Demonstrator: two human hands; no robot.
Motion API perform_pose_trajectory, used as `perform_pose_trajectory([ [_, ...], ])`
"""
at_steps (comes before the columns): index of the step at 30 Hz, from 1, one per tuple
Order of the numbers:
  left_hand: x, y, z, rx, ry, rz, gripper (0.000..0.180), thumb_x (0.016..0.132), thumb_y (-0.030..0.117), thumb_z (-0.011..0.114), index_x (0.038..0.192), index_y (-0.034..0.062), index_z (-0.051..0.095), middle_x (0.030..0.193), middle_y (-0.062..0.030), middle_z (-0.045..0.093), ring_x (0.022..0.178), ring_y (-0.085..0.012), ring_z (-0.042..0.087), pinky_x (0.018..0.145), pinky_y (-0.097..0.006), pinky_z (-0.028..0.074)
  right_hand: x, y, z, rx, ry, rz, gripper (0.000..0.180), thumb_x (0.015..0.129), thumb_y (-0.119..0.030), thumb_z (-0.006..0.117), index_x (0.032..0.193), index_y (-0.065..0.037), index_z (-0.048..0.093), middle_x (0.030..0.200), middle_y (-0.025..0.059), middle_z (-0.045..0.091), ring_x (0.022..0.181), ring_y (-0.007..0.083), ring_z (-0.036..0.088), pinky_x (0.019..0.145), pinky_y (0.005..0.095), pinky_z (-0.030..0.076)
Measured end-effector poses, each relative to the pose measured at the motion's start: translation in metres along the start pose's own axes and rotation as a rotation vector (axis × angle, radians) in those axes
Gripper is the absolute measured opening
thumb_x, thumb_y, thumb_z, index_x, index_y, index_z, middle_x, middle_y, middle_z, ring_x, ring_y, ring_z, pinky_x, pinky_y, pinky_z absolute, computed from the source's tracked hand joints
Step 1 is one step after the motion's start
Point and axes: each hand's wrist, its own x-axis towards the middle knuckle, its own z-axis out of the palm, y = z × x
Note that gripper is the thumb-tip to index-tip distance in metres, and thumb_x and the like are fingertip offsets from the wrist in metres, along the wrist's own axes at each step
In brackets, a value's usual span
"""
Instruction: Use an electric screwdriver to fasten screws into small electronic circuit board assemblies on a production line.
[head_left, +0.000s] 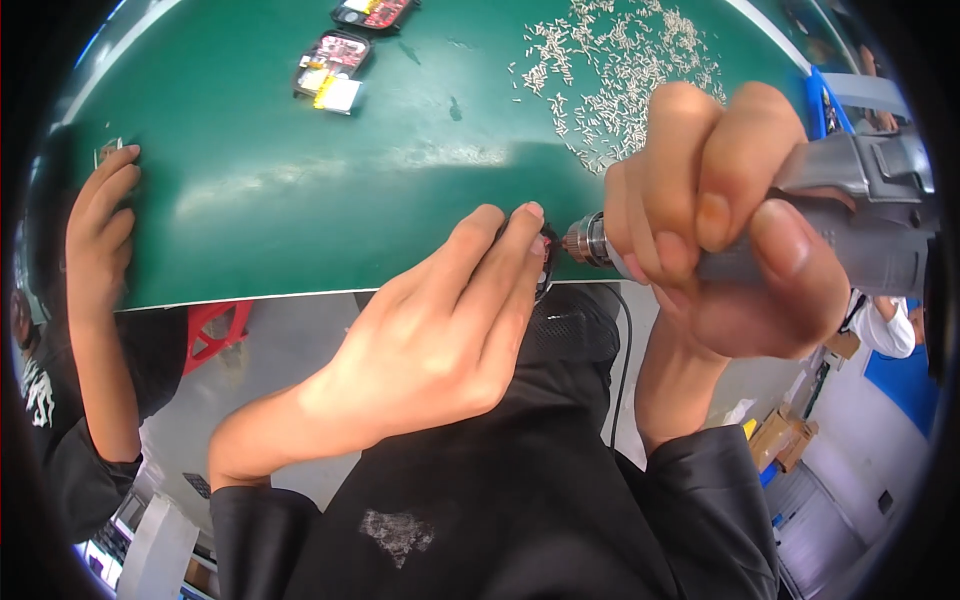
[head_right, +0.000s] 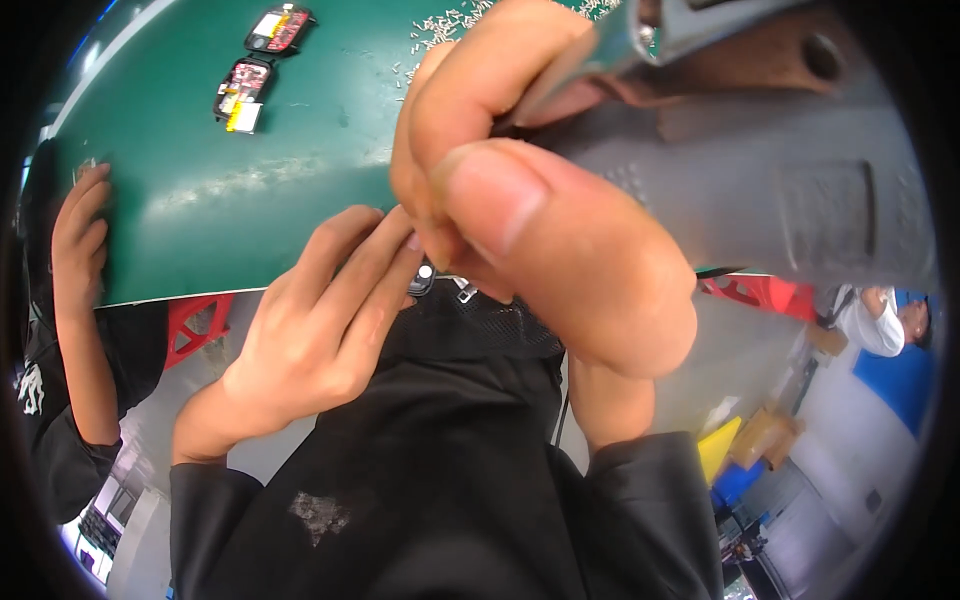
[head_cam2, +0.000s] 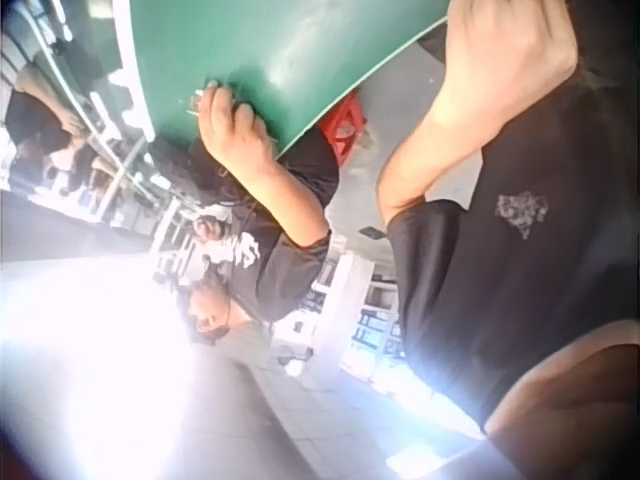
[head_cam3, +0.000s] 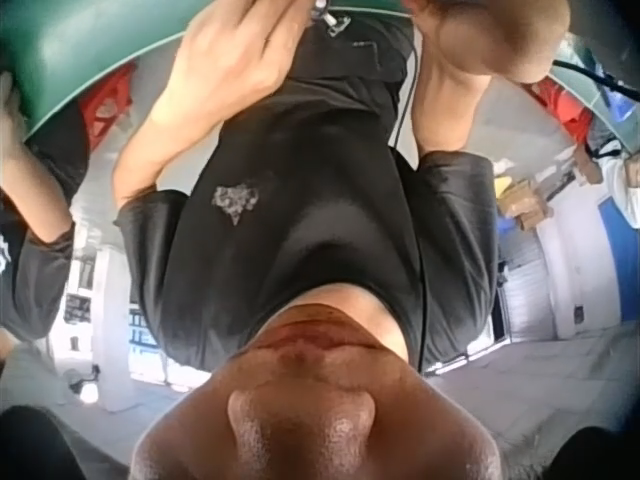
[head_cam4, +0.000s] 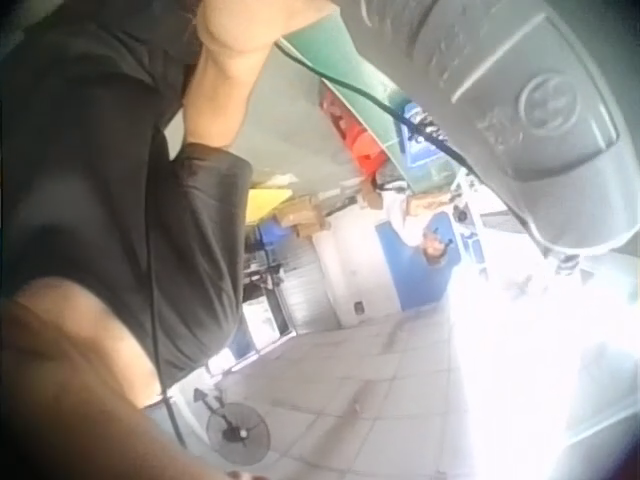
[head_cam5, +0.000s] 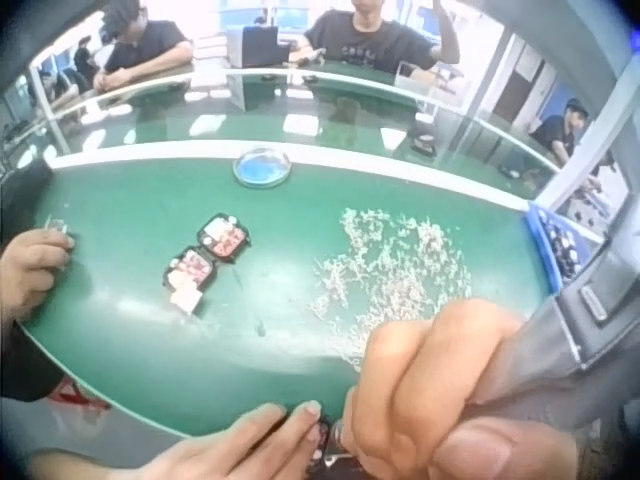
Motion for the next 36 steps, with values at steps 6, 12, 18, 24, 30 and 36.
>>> perform_pose_trajectory([
  [6, -0.001, -0.003, -0.008, -0.162, -0.108, -0.086, 0.044, 0.066, -0.003, 0.065, 0.109, -0.0099, 0.058, 0.116, -0.0182, 0.059, 0.096, -0.0323, 0.059, 0.075, -0.038, 0.054, -0.002, 0.011, -0.021, 0.180, -0.164, -0.081, 0.021, 0.088, -0.024, 0.050, 0.092, -0.004, 0.050, 0.071, 0.0069, 0.048, 0.044, 0.0100, 0.039, 0.045, 0.0252, 0.038],
  [12, -0.034, -0.019, -0.038, 0.042, -0.084, -0.479, 0.045, 0.067, -0.013, 0.061, 0.110, -0.0048, 0.060, 0.114, -0.0173, 0.063, 0.102, -0.0363, 0.059, 0.084, -0.041, 0.051, -0.049, 0.002, -0.050, 0.427, 0.217, -0.324, 0.020, 0.088, -0.023, 0.048, 0.095, -0.004, 0.050, 0.070, 0.0049, 0.046, 0.042, 0.0086, 0.037, 0.048, 0.0258, 0.038],
  [18, -0.037, -0.069, -0.061, 0.553, 0.061, -0.695, 0.041, 0.085, 0.000, 0.059, 0.126, 0.0025, 0.055, 0.132, -0.0153, 0.051, 0.119, -0.0342, 0.050, 0.100, -0.042, 0.039, -0.078, 0.015, -0.052, 0.526, 0.570, -0.306, 0.015, 0.088, -0.021, 0.048, 0.089, -0.005, 0.049, 0.066, 0.0036, 0.044, 0.041, 0.0081, 0.034, 0.048, 0.0252, 0.035],
  [24, 0.045, -0.058, -0.010, 0.052, 0.090, -0.321, 0.024, 0.075, -0.005, 0.068, 0.099, 0.0004, 0.066, 0.097, -0.0112, 0.065, 0.089, -0.0272, 0.063, 0.078, -0.036, 0.050, -0.082, 0.018, -0.054, 0.585, 0.589, -0.324, 0.014, 0.088, -0.019, 0.047, 0.089, -0.005, 0.048, 0.066, 0.0039, 0.043, 0.041, 0.0084, 0.034, 0.049, 0.0260, 0.036],
  [30, 0.068, -0.070, 0.008, 0.029, -0.002, -0.253, 0.015, 0.076, -0.004, 0.067, 0.091, -0.0009, 0.068, 0.087, -0.0092, 0.063, 0.078, -0.0252, 0.062, 0.070, -0.035, 0.050, -0.088, 0.020, -0.056, 0.619, 0.496, -0.322, 0.016, 0.089, -0.020, 0.045, 0.091, -0.005, 0.049, 0.068, 0.0057, 0.046, 0.042, 0.0098, 0.037, 0.049, 0.0271, 0.038],
  [36, 0.073, -0.068, 0.008, 0.109, -0.091, -0.223, 0.021, 0.070, -0.005, 0.064, 0.089, 0.0019, 0.068, 0.089, -0.0063, 0.061, 0.083, -0.0234, 0.060, 0.068, -0.035, 0.051, -0.090, 0.020, -0.059, 0.645, 0.454, -0.355, 0.017, 0.089, -0.020, 0.043, 0.092, -0.005, 0.049, 0.068, 0.0066, 0.048, 0.041, 0.0102, 0.038, 0.048, 0.0276, 0.039],
])
